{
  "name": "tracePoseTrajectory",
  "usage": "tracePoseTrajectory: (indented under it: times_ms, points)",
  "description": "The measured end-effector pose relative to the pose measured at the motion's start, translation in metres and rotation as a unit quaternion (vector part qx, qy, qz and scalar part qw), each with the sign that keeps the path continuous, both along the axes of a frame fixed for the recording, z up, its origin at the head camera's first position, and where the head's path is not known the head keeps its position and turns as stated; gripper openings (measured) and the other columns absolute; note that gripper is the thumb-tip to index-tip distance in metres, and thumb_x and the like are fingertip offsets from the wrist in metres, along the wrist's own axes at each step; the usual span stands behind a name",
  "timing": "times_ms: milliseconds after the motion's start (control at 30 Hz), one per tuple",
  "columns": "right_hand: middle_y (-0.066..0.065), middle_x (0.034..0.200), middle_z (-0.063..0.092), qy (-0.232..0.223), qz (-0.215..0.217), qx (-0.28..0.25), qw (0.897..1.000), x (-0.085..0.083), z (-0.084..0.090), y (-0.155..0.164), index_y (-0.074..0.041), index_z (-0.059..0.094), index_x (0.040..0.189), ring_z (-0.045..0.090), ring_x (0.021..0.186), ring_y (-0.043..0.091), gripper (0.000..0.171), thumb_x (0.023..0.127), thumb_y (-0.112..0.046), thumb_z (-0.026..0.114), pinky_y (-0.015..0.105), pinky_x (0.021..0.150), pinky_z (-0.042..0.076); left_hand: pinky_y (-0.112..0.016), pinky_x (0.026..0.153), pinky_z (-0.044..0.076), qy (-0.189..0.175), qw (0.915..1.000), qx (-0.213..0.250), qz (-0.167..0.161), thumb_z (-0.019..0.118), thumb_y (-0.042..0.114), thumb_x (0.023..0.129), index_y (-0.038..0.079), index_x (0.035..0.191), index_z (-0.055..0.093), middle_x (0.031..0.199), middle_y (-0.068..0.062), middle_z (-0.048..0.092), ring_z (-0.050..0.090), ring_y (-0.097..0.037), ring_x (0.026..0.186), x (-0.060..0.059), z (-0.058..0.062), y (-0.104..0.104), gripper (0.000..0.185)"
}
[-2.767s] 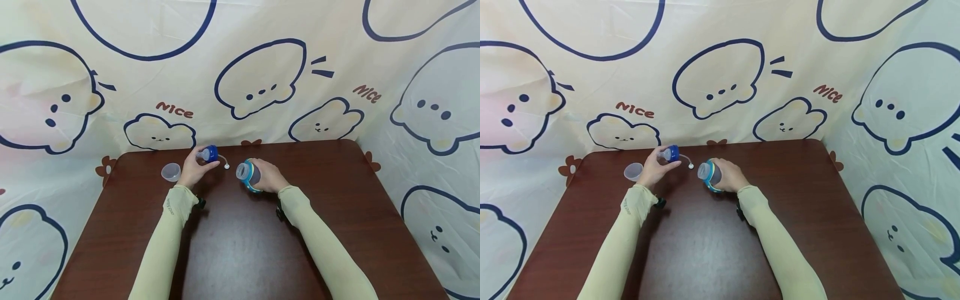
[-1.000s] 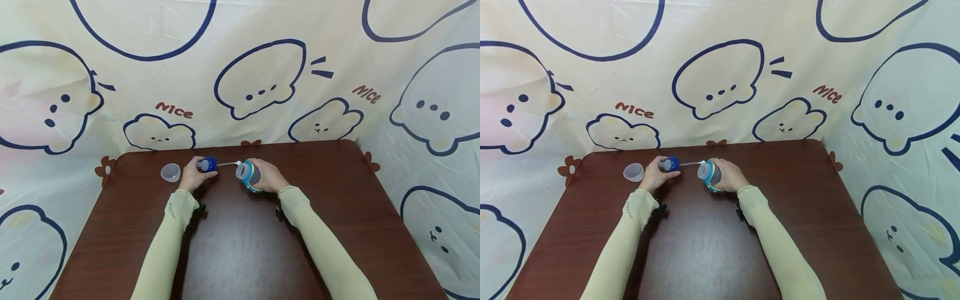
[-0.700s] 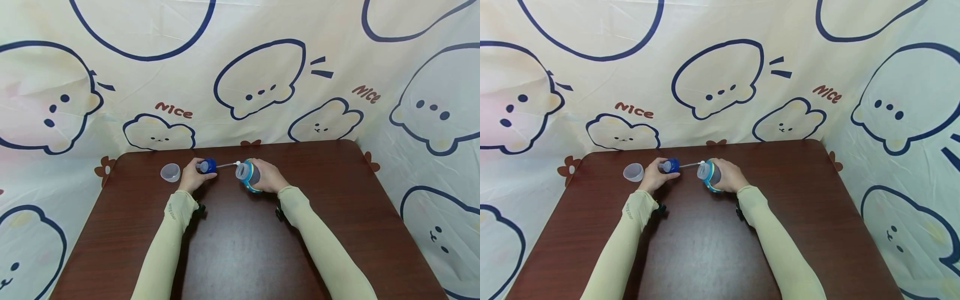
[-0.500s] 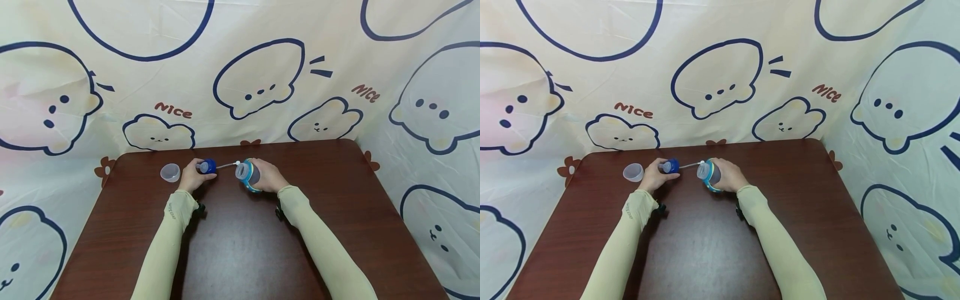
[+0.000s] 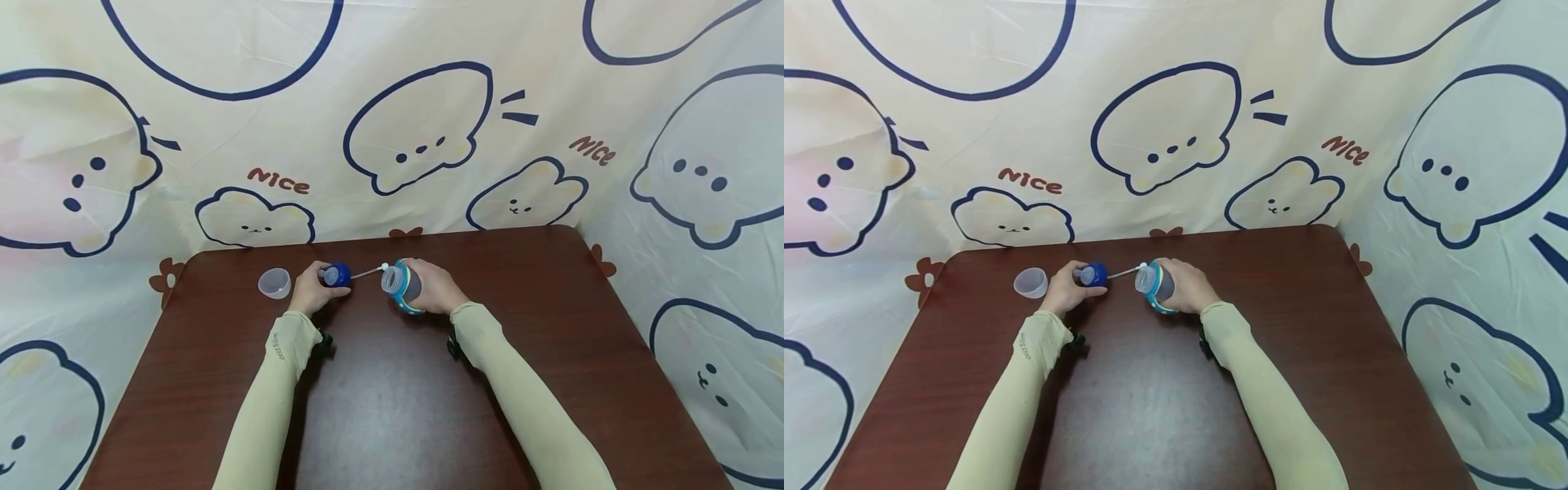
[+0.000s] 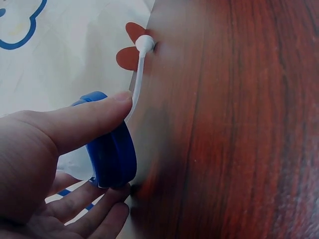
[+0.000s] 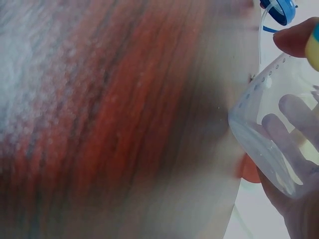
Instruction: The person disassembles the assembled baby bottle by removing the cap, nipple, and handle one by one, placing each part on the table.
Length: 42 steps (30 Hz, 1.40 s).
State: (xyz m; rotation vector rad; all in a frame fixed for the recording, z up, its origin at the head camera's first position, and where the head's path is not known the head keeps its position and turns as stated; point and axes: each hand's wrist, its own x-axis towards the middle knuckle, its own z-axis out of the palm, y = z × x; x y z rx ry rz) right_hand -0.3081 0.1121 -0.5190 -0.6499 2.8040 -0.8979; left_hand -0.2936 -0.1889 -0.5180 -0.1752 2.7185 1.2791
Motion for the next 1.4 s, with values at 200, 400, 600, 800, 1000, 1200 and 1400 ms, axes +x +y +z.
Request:
tracePoseTrajectory:
  times_ms: [200, 400, 600, 800, 1000, 1200, 1400]
  points:
    - [0.002, 0.132, 0.064, -0.006, -0.004, -0.010, 1.000, 0.0003, 0.0019, -0.0003, -0.021, 0.053, 0.143, 0.060, 0.118, 0.025, 0.089, 0.066, -0.026, 0.098, 0.052, 0.102, 0.054, -0.057, 0.115, 0.043, 0.009, 0.9999, -0.013, -0.006, 0.090, 0.027, 0.081, 0.005, 0.145, 0.050, 0.149, -0.023, 0.054, 0.050, -0.042, 0.139, 0.0004, 0.0018, 0.0009, 0.078]
    - [0.003, 0.137, 0.063, -0.001, 0.004, -0.008, 1.000, 0.0001, 0.0003, 0.0010, -0.018, 0.050, 0.147, 0.059, 0.122, 0.025, 0.094, 0.066, -0.024, 0.098, 0.053, 0.104, 0.053, -0.058, 0.114, 0.043, 0.011, 0.9993, -0.031, -0.017, 0.091, 0.028, 0.080, 0.005, 0.142, 0.051, 0.148, -0.023, 0.055, 0.052, -0.043, 0.137, 0.0001, 0.0000, 0.0015, 0.077]
    - [0.004, 0.135, 0.063, -0.003, 0.006, -0.009, 1.000, 0.0007, -0.0004, 0.0006, -0.018, 0.052, 0.145, 0.060, 0.117, 0.025, 0.090, 0.068, -0.025, 0.097, 0.050, 0.102, 0.054, -0.058, 0.113, 0.044, 0.023, 0.9981, -0.053, -0.023, 0.092, 0.028, 0.079, 0.004, 0.140, 0.053, 0.146, -0.023, 0.056, 0.053, -0.043, 0.136, -0.0003, -0.0029, 0.0022, 0.077]
    - [0.004, 0.134, 0.063, -0.006, 0.002, 0.002, 1.000, 0.0003, 0.0013, -0.0002, -0.018, 0.051, 0.145, 0.059, 0.119, 0.026, 0.090, 0.069, -0.024, 0.097, 0.052, 0.103, 0.054, -0.059, 0.113, 0.044, 0.026, 0.9975, -0.061, -0.024, 0.091, 0.028, 0.079, 0.003, 0.142, 0.052, 0.146, -0.023, 0.056, 0.052, -0.044, 0.136, -0.0004, -0.0029, 0.0029, 0.078]
    - [0.004, 0.139, 0.061, -0.013, -0.003, 0.001, 1.000, 0.0008, 0.0021, 0.0004, -0.018, 0.048, 0.149, 0.057, 0.124, 0.027, 0.096, 0.067, -0.024, 0.098, 0.054, 0.104, 0.053, -0.059, 0.113, 0.044, 0.030, 0.9963, -0.077, -0.024, 0.092, 0.029, 0.078, 0.003, 0.142, 0.052, 0.145, -0.023, 0.057, 0.053, -0.044, 0.135, -0.0013, -0.0030, 0.0044, 0.079]
    - [0.004, 0.134, 0.063, -0.006, 0.001, -0.007, 1.000, 0.0007, 0.0015, 0.0013, -0.018, 0.051, 0.145, 0.059, 0.120, 0.027, 0.090, 0.068, -0.025, 0.097, 0.053, 0.102, 0.054, -0.061, 0.112, 0.044, 0.028, 0.9962, -0.080, -0.019, 0.092, 0.029, 0.078, 0.003, 0.142, 0.052, 0.145, -0.023, 0.057, 0.053, -0.045, 0.134, -0.0012, -0.0021, 0.0048, 0.080]
    - [0.004, 0.127, 0.064, -0.002, 0.006, -0.012, 1.000, 0.0005, 0.0011, 0.0015, -0.019, 0.054, 0.140, 0.060, 0.114, 0.026, 0.081, 0.071, -0.024, 0.095, 0.050, 0.099, 0.055, -0.061, 0.112, 0.044, 0.034, 0.9956, -0.087, -0.015, 0.092, 0.027, 0.078, 0.002, 0.141, 0.052, 0.143, -0.025, 0.056, 0.053, -0.045, 0.133, -0.0010, -0.0016, 0.0032, 0.079]
